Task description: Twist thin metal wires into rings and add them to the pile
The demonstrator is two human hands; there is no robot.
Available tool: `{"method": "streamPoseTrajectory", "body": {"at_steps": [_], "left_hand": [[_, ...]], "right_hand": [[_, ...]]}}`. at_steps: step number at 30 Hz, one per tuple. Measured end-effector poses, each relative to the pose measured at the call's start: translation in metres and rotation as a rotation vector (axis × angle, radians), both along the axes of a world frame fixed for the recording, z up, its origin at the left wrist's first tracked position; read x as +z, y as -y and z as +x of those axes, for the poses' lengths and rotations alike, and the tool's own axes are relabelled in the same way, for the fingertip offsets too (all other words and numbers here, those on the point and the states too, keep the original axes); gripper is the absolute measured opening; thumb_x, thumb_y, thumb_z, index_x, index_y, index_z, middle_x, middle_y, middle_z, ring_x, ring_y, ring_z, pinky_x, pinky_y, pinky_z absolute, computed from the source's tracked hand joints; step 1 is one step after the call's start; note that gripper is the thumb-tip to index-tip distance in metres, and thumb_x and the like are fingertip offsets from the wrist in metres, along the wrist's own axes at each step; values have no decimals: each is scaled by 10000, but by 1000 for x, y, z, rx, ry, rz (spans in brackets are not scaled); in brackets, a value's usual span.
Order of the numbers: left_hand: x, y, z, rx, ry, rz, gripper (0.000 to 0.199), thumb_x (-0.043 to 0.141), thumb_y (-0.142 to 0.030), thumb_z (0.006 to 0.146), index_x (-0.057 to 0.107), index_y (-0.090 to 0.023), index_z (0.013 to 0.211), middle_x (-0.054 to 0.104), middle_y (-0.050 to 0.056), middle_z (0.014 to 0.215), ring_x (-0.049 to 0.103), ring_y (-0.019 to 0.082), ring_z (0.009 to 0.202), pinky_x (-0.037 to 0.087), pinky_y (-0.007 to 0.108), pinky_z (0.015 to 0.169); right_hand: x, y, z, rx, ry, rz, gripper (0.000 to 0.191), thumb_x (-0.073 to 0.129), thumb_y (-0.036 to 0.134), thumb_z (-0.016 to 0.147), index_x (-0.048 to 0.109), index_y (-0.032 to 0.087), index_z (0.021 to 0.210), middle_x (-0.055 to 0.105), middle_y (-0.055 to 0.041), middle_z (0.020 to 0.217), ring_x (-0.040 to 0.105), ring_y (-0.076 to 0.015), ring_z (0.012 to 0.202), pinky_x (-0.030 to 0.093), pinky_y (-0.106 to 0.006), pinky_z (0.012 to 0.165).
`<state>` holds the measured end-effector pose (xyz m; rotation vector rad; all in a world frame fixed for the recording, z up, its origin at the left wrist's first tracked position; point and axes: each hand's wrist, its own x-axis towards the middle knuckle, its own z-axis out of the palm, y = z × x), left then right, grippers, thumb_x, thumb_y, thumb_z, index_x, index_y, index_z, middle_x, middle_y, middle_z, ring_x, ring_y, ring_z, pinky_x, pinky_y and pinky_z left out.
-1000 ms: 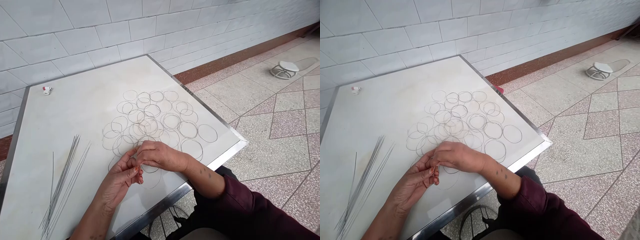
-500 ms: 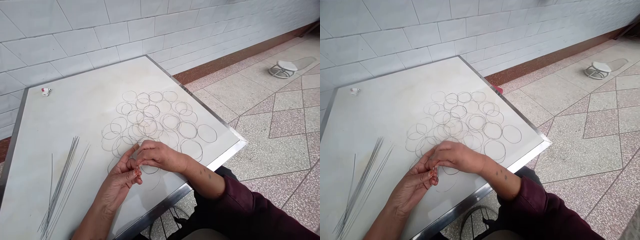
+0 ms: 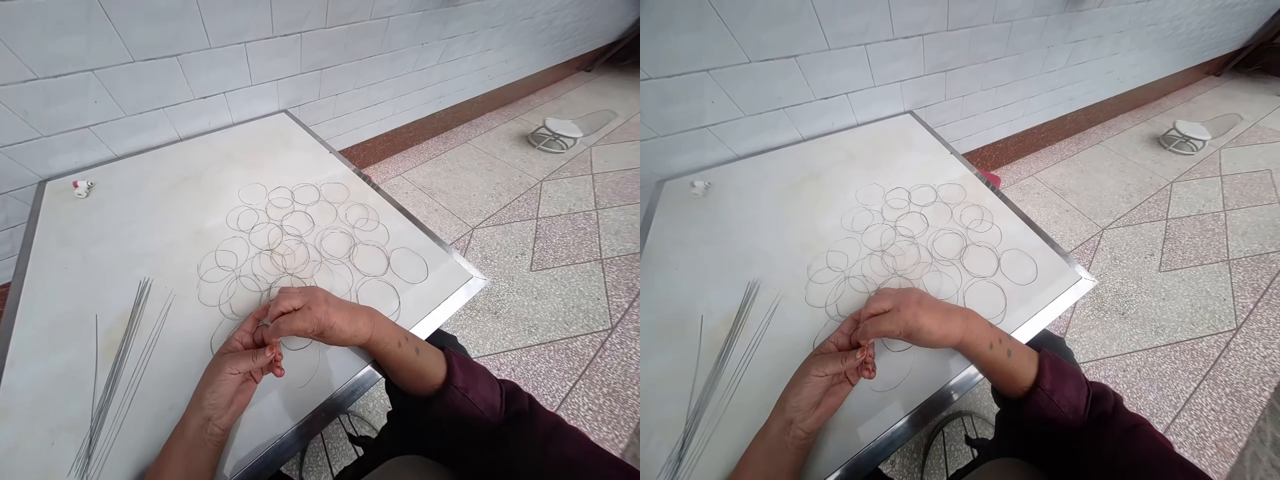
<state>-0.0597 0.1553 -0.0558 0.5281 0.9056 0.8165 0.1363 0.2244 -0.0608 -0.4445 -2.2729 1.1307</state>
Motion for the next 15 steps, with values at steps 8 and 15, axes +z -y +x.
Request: {"method": "streamPoseTrajectory", "body": {"at_steps": [8, 15], "left_hand": [[1, 0, 0, 16, -70, 33, 579, 791, -180, 748, 627, -267, 1297, 600, -19, 789, 558, 124, 684, 475, 288, 681], [-1, 0, 1, 72, -66, 46, 613, 816, -169, 723, 627, -254, 1299, 613, -15, 796, 581, 156, 822, 424, 337, 888]], "right_hand": [[-13, -3, 1, -42, -100, 171, 160, 551, 269, 992, 698, 206, 1005, 650, -38, 967, 604, -153, 969, 530, -303, 878], [-7, -2, -3, -57, -168, 85, 141, 554, 249, 995, 682, 191, 978, 622, -51, 973, 620, -144, 1006, 537, -280, 889]]}}
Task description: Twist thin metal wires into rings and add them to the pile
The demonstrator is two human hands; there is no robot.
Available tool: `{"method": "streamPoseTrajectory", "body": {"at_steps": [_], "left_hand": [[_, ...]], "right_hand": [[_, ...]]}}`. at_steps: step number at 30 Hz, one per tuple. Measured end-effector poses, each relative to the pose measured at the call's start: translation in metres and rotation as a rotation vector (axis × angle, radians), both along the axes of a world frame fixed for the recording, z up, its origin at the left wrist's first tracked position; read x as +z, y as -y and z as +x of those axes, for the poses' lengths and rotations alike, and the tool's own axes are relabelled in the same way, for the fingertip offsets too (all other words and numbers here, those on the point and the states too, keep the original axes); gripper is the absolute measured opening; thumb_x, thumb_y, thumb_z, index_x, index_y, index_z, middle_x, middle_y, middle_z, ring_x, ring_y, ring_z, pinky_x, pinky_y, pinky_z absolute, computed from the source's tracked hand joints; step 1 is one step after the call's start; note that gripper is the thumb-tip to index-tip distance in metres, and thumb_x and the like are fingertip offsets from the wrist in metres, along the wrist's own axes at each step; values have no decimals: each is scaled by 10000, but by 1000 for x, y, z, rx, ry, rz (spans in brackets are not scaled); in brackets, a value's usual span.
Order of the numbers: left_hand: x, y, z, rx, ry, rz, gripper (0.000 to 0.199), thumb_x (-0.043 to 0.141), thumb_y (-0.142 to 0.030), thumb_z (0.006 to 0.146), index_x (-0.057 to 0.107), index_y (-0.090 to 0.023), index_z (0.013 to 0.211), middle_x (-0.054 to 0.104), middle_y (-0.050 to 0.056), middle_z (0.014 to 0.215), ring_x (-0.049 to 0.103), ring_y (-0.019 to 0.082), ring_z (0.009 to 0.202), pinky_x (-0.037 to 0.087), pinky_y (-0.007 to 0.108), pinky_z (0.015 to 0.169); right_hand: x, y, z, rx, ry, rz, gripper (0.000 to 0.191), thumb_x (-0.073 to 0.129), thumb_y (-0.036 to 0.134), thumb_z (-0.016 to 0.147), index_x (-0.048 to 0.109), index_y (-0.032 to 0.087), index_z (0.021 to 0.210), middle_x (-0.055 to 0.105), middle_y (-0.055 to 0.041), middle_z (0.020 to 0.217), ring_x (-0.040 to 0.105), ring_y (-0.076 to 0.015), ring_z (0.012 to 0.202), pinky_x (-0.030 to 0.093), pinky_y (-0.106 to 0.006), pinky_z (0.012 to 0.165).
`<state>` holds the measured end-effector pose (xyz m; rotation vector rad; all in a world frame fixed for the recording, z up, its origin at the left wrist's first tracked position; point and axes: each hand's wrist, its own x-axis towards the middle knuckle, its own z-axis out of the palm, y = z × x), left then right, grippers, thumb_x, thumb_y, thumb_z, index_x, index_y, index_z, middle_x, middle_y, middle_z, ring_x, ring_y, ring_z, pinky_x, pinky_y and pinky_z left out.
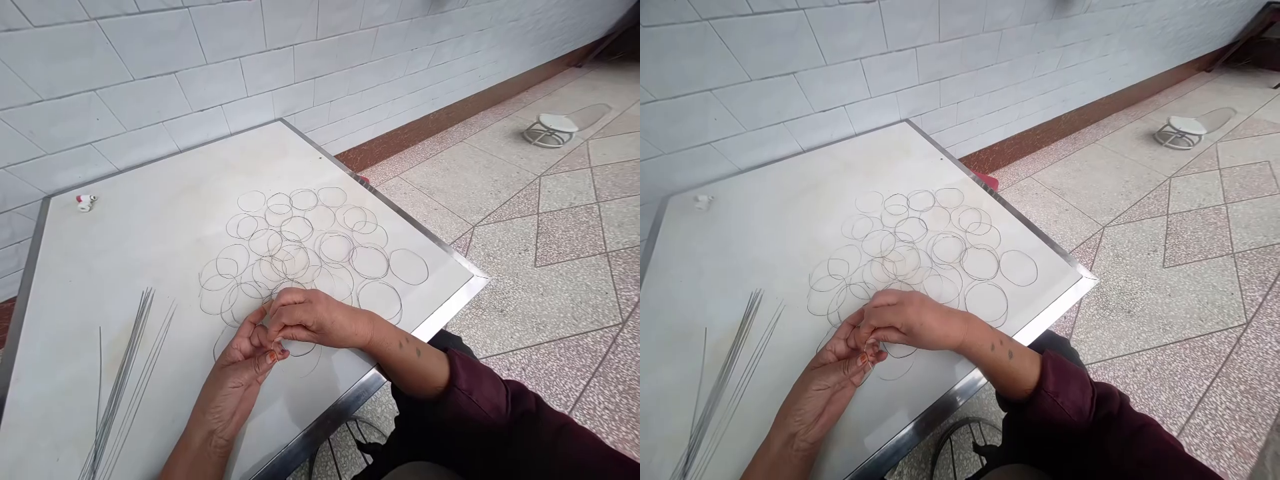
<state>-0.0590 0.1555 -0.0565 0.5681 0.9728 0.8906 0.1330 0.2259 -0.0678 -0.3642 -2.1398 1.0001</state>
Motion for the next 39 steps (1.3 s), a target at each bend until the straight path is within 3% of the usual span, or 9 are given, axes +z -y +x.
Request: {"method": "streamPoseTrajectory", "body": {"at_steps": [5, 11, 15, 19, 24, 28, 32, 39], "left_hand": [[2, 2, 2, -21, 17, 75, 567, 801, -174, 740, 647, -262, 1278, 608, -18, 741, 557, 153, 805, 400, 321, 871], [9, 5, 6, 127, 42, 164, 701, 821, -163, 714, 584, -325, 1354, 547, -55, 692, 571, 165, 814, 420, 361, 900], [12, 7, 5, 211, 43, 223, 716, 831, -155, 708, 577, -358, 1346, 540, -61, 683, 576, 166, 822, 472, 351, 860], [15, 6, 5, 299, 50, 240, 708, 831, -141, 712, 585, -359, 1339, 516, -72, 675, 583, 145, 803, 499, 316, 837], [14, 2, 5, 416, 78, 228, 627, 814, -129, 731, 624, -338, 1291, 548, -78, 711, 596, 111, 807, 487, 255, 883], [15, 1, 6, 463, 88, 195, 604, 810, -110, 729, 640, -343, 1260, 548, -87, 704, 610, 105, 845, 475, 247, 930], [16, 2, 8, 453, 105, 187, 598, 817, -128, 729, 643, -336, 1262, 543, -90, 698, 606, 108, 848, 466, 269, 958], [13, 4, 7, 432, 134, 162, 638, 833, -139, 714, 629, -322, 1290, 540, -88, 710, 601, 109, 848, 484, 275, 940]], "right_hand": [[0, 1, 1, -23, 11, -58, 137, 544, 252, 998, 662, 191, 962, 605, -52, 986, 602, -140, 942, 534, -282, 851], [0, 2, -2, -250, 0, -178, 73, 558, 204, 974, 616, 196, 930, 579, -27, 892, 557, -149, 886, 509, -285, 795], [1, 5, -7, -345, -25, -405, 43, 591, 200, 930, 617, 193, 897, 570, -11, 890, 545, -127, 788, 479, -270, 723], [-2, 10, -12, -244, -208, -812, 143, 645, 313, 911, 581, 186, 929, 550, 28, 778, 519, -99, 653, 452, -245, 629], [-7, 19, -19, 91, -495, -1311, 384, 781, 428, 804, 589, 198, 1045, 592, 13, 849, 550, -90, 695, 458, -217, 623], [-8, 26, -25, 196, -470, -1248, 379, 889, 226, 666, 675, 191, 977, 631, 26, 825, 573, -85, 729, 488, -228, 704], [-9, 29, -30, 153, -454, -1131, 265, 865, 214, 698, 711, 179, 911, 676, 9, 870, 626, -102, 832, 520, -262, 806], [-13, 30, -33, 155, -456, -1005, 259, 857, 183, 703, 742, 193, 934, 705, 6, 875, 668, -114, 853, 567, -255, 766]]}}
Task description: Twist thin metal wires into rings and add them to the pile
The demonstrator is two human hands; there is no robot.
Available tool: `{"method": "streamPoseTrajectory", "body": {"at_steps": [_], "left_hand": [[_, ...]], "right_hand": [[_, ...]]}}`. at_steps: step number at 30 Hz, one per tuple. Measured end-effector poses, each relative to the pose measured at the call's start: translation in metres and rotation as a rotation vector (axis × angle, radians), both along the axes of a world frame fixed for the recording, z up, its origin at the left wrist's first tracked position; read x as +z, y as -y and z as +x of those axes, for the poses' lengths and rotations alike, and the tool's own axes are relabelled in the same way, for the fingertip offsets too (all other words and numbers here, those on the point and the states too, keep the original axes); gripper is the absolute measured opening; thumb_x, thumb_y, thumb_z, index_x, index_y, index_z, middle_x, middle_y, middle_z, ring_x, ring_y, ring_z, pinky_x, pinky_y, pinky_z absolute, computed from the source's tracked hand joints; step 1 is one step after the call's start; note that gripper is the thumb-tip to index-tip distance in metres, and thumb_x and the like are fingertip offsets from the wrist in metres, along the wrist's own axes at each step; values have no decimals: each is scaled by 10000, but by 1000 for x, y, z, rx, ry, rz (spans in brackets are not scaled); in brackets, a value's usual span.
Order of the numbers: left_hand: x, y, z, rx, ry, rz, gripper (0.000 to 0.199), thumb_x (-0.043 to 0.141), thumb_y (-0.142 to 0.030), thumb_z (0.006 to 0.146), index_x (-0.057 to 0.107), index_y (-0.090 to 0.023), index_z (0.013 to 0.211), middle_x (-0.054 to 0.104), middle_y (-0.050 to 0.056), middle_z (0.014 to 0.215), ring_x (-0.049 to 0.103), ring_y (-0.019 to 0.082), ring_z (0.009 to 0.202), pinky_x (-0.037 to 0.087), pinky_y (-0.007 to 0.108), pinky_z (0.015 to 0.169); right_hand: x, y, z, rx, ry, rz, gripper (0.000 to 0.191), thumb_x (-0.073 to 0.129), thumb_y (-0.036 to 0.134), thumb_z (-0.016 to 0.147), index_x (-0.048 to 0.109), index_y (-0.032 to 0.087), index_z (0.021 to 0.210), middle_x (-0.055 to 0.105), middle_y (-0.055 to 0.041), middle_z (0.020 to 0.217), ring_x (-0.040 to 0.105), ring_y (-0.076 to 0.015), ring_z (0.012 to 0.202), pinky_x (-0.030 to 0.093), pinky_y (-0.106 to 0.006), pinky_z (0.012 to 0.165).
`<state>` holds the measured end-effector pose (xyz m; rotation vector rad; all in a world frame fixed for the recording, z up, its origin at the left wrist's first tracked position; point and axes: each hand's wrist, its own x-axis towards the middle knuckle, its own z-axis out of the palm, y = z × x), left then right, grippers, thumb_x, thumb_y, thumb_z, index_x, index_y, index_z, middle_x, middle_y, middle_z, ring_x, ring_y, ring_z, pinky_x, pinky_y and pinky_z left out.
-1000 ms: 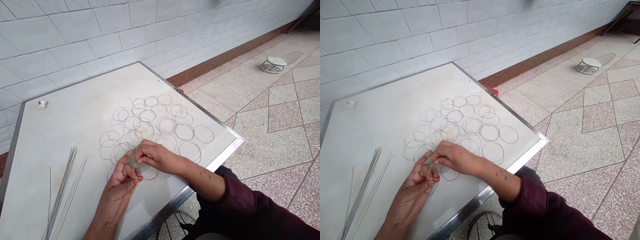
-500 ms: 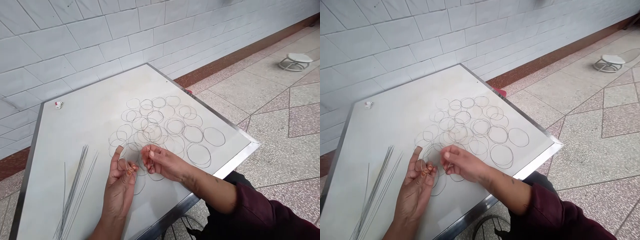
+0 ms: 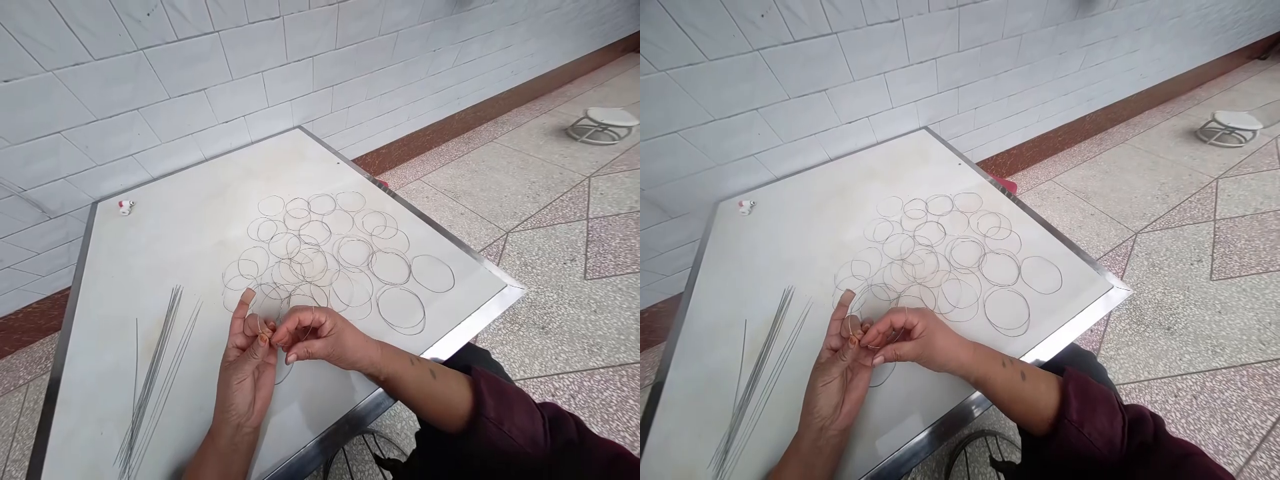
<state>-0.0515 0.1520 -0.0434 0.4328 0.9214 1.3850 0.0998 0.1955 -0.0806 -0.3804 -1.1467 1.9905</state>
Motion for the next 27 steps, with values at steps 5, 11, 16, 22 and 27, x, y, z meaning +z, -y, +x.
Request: {"method": "streamPoseTrajectory", "body": {"at_steps": [5, 11, 16, 22, 27], "left_hand": [[-1, 0, 0, 10, 12, -9, 619, 837, -132, 705, 646, -318, 1264, 552, -85, 709, 613, 114, 855, 491, 263, 927], [-4, 0, 0, 37, 36, -2, 603, 819, -91, 718, 650, -311, 1254, 559, -87, 692, 625, 107, 857, 497, 264, 932], [-6, 0, 1, 67, 44, -5, 626, 833, -91, 695, 650, -285, 1261, 554, -85, 684, 629, 105, 850, 512, 256, 908], [-6, 1, 1, 51, 22, -5, 599, 841, -117, 685, 671, -294, 1231, 567, -77, 679, 626, 114, 826, 524, 274, 901], [-7, 0, 1, 15, 22, 4, 611, 839, -121, 689, 666, -282, 1253, 589, -70, 686, 620, 111, 824, 525, 270, 906]], "right_hand": [[-1, 2, -1, -16, 3, -40, 256, 858, 177, 707, 744, 189, 936, 724, 14, 857, 690, -114, 827, 575, -274, 792], [-3, 2, -2, -31, -14, -69, 222, 855, 180, 710, 748, 190, 904, 747, 11, 876, 700, -114, 840, 572, -271, 810], [-1, 0, 0, -19, 47, -52, 201, 847, 240, 731, 756, 193, 904, 754, 2, 897, 703, -135, 874, 565, -301, 853], [-3, -2, 2, -40, 64, 35, 174, 829, 236, 755, 768, 219, 918, 756, 6, 920, 706, -140, 917, 562, -298, 873], [-5, -2, 3, -47, 68, 96, 157, 813, 238, 777, 773, 232, 929, 753, 10, 904, 706, -130, 893, 562, -281, 861]]}}
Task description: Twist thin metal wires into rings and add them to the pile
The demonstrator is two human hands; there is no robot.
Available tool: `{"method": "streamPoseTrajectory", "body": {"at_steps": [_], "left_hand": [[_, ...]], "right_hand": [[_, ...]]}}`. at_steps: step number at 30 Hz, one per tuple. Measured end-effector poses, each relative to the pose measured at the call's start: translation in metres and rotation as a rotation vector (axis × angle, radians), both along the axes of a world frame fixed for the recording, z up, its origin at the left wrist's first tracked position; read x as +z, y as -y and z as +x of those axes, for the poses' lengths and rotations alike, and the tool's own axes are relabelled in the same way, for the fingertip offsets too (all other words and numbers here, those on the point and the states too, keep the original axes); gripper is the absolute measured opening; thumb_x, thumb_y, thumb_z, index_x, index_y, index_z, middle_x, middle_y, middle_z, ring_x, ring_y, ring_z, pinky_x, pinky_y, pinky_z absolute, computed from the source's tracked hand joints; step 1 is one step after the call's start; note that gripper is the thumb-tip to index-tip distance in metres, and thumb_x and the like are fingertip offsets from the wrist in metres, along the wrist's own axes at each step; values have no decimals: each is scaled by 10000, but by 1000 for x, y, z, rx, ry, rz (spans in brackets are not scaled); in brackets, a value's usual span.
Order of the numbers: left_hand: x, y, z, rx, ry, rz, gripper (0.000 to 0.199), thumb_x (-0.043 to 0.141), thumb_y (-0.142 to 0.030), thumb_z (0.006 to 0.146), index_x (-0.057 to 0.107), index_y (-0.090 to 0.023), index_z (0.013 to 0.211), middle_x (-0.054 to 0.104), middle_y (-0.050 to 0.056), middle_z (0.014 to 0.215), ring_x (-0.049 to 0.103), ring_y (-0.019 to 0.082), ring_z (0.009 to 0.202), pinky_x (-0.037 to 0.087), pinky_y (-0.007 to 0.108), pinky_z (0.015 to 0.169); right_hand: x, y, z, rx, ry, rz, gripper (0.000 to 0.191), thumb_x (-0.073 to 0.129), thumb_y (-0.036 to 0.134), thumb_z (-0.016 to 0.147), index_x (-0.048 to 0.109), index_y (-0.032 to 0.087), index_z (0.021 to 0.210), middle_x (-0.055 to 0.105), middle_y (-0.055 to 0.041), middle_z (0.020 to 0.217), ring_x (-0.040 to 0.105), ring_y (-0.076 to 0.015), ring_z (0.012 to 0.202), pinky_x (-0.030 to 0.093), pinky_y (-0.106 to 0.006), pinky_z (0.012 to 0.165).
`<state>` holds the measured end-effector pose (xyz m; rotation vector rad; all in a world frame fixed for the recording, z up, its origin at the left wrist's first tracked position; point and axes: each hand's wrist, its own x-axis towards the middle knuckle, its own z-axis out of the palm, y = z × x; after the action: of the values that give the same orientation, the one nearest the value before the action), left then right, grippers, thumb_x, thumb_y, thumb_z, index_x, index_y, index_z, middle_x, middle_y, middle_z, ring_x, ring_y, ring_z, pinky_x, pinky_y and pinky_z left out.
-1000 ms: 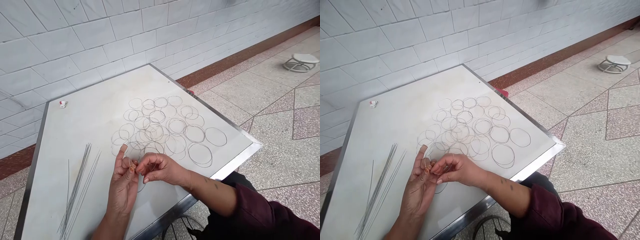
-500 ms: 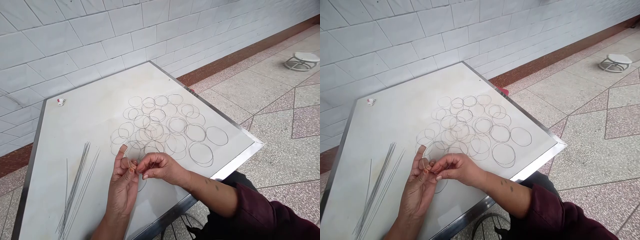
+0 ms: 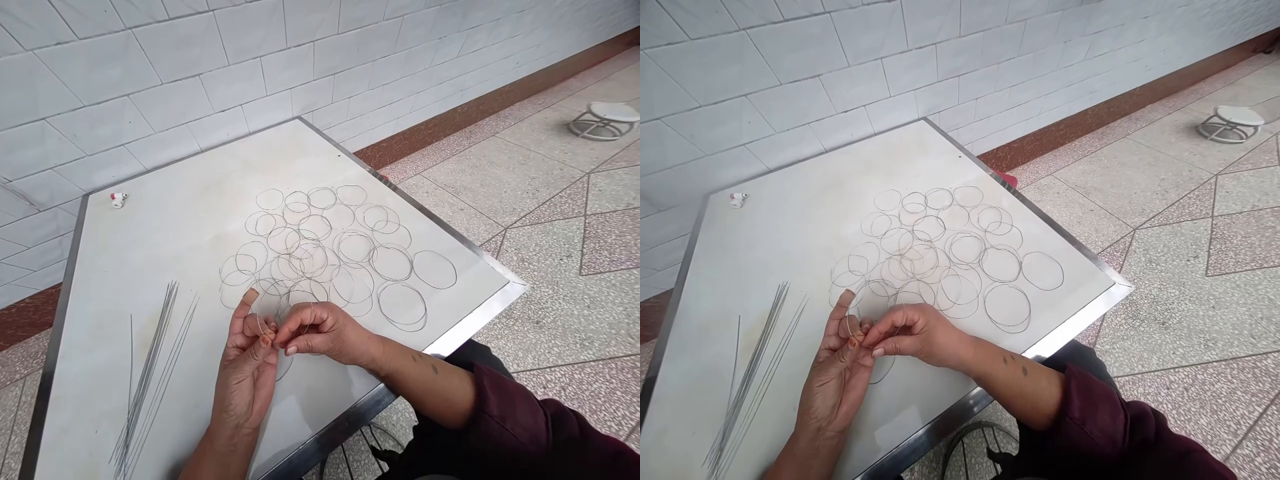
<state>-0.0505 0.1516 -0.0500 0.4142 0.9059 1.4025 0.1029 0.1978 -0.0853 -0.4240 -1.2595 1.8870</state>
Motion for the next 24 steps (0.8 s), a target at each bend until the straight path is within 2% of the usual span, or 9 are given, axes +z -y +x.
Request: {"method": "streamPoseTrajectory", "body": {"at_steps": [8, 15, 19, 24], "left_hand": [[-1, -1, 2, 23, -6, -22, 595, 867, -121, 649, 699, -278, 1197, 574, -72, 677, 625, 112, 835, 525, 243, 889], [-2, -1, 1, 59, 21, -29, 626, 847, -117, 676, 665, -272, 1255, 553, -77, 722, 606, 95, 803, 533, 237, 863], [0, -1, 2, 34, 21, -40, 632, 855, -128, 673, 663, -265, 1259, 567, -75, 719, 601, 86, 777, 523, 222, 871], [0, -1, 2, 24, -3, -26, 602, 868, -150, 665, 683, -258, 1227, 572, -67, 709, 598, 90, 761, 527, 218, 854]], "right_hand": [[1, -2, 1, -8, 17, 15, 128, 804, 260, 789, 774, 221, 908, 751, 4, 895, 707, -127, 884, 561, -272, 862], [-3, -2, 1, 67, -18, -55, 237, 821, 253, 768, 752, 216, 992, 753, -8, 964, 709, -139, 926, 565, -294, 864], [-2, -2, 1, 27, -12, -50, 174, 807, 247, 783, 759, 211, 946, 746, -2, 933, 695, -133, 912, 549, -296, 874], [3, -3, 1, 29, -5, -150, 169, 829, 281, 757, 740, 176, 855, 730, -9, 879, 673, -129, 858, 530, -293, 837]]}}
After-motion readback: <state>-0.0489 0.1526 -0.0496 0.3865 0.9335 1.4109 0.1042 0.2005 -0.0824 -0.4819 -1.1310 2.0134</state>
